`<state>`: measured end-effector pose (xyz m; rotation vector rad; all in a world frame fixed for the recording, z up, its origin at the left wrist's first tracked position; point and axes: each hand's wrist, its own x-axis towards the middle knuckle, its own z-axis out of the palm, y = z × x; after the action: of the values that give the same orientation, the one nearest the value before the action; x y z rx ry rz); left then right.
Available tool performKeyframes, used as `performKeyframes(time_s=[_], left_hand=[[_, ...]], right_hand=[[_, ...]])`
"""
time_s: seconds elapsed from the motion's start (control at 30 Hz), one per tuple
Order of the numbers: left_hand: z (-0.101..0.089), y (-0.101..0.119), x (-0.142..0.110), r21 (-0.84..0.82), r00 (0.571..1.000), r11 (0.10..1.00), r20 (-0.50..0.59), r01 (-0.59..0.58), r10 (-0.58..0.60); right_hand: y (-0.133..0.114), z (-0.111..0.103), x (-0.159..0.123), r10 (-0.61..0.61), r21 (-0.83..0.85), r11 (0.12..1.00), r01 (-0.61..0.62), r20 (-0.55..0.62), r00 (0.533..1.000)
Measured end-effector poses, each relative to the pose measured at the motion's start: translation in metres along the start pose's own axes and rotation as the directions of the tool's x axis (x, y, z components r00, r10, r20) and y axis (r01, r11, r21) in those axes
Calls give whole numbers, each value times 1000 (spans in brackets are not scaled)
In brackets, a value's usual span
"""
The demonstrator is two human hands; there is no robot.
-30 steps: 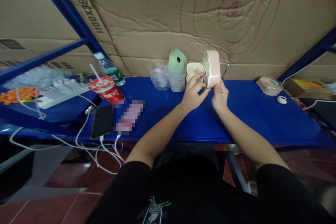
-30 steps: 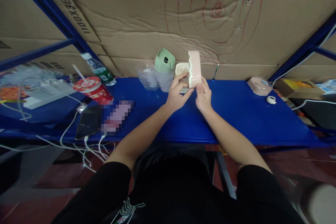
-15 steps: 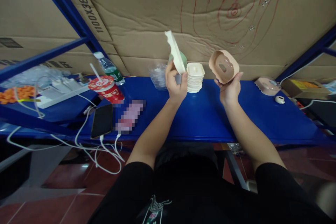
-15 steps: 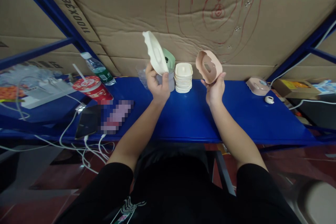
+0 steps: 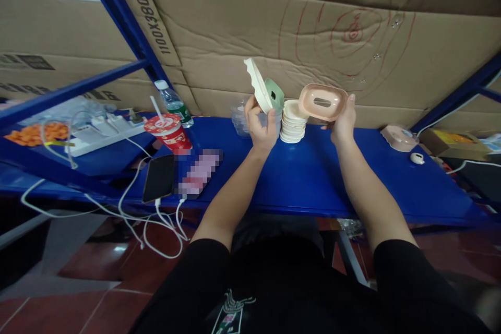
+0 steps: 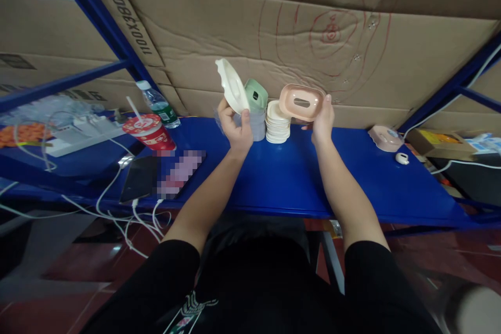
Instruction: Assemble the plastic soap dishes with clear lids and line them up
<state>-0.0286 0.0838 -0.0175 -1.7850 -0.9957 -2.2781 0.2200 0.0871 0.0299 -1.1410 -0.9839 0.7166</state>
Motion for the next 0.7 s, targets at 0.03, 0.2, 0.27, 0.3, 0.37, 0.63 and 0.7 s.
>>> performKeyframes(time_s=[0.03, 0.2, 0.27, 0.3, 0.37, 0.63, 0.7], left_hand=[[1, 0, 1, -27, 1000, 1000, -29, -7, 7], [2, 5, 4, -50, 997, 999, -76, -12, 8], [2, 7, 4, -24, 996, 999, -84, -25, 23], [2, 7, 4, -6, 995, 999, -94, -39, 39], [2, 7, 5, 23, 991, 997, -113, -73, 75], [2, 8, 5, 15, 993, 997, -94, -71, 73], [2, 9, 5, -6, 997, 999, -66, -49, 49]], right_hand=[[0, 4, 0, -7, 41, 999, 8, -11, 1000], [4, 18, -1, -101, 106, 988, 112, -109, 989], [8, 20, 0, -138, 98, 984, 148, -96, 986], [10, 21, 0, -154, 92, 983, 161, -74, 985], [13, 22, -1, -176, 76, 981, 178, -26, 984], [13, 34, -12, -64, 47, 997, 61, 59, 996], [11, 36, -13, -13, 33, 999, 10, 92, 996]])
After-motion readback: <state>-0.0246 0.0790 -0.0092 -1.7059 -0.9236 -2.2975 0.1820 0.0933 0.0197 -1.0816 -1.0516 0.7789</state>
